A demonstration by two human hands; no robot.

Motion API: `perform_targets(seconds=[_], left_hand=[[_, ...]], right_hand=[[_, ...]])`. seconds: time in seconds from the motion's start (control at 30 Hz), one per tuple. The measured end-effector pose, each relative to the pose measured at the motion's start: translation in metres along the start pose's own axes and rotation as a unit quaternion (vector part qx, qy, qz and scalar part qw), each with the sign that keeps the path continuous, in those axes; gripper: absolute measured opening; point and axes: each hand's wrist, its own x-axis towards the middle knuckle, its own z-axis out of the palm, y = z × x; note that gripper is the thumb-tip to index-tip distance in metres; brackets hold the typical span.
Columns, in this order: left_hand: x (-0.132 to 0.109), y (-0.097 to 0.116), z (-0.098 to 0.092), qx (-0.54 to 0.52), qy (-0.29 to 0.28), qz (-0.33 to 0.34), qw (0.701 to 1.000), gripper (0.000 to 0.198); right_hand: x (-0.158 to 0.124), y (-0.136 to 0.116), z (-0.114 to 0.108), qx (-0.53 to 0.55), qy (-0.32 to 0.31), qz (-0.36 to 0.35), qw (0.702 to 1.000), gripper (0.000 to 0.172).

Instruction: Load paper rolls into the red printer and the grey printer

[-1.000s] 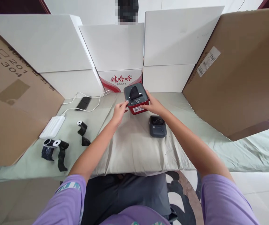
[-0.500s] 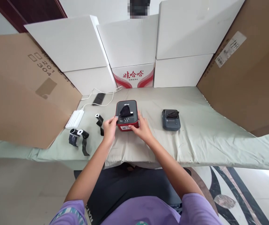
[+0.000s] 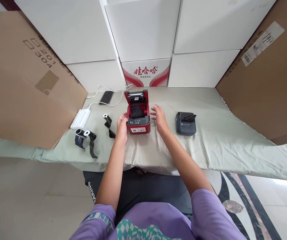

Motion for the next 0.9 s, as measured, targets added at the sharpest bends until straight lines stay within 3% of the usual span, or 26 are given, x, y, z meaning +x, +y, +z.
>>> perform_targets(seconds=[0.17, 0.3, 0.4, 0.47, 0.53, 0.63, 0.73, 0.8, 0.9], left_hand=[[-0.003, -0.002, -0.004, 0.039, -0.021, 0.027, 0.999, 0.040], [-0.003, -0.001, -0.016, 0.125, -0.042, 0.089, 0.987, 0.040], [0.005, 0.012, -0.026, 0.213, -0.076, 0.159, 0.961, 0.038], [0.019, 0.026, -0.027, 0.287, -0.119, 0.216, 0.926, 0.038], [0.040, 0.042, -0.019, 0.379, -0.190, 0.258, 0.868, 0.035], [0.071, 0.061, 0.007, 0.546, -0.327, 0.216, 0.741, 0.023], [0.087, 0.071, 0.036, 0.654, -0.375, 0.191, 0.628, 0.018], [0.086, 0.073, 0.049, 0.676, -0.387, 0.195, 0.596, 0.021], [0.080, 0.072, 0.056, 0.672, -0.388, 0.219, 0.592, 0.020]], right_hand=[[0.037, 0.016, 0.033, 0.067, 0.045, -0.035, 0.996, 0.047], [0.046, 0.040, 0.033, 0.086, 0.073, -0.058, 0.992, 0.045], [0.046, 0.047, 0.030, 0.074, 0.068, -0.064, 0.993, 0.041], [0.045, 0.048, 0.031, 0.064, 0.066, -0.064, 0.994, 0.039], [0.045, 0.047, 0.032, 0.055, 0.064, -0.065, 0.994, 0.037], [0.046, 0.047, 0.033, 0.047, 0.062, -0.066, 0.995, 0.034], [0.046, 0.046, 0.032, 0.049, 0.062, -0.064, 0.995, 0.032], [0.046, 0.046, 0.032, 0.040, 0.062, -0.064, 0.995, 0.032], [0.045, 0.044, 0.032, 0.023, 0.066, -0.069, 0.995, 0.032]])
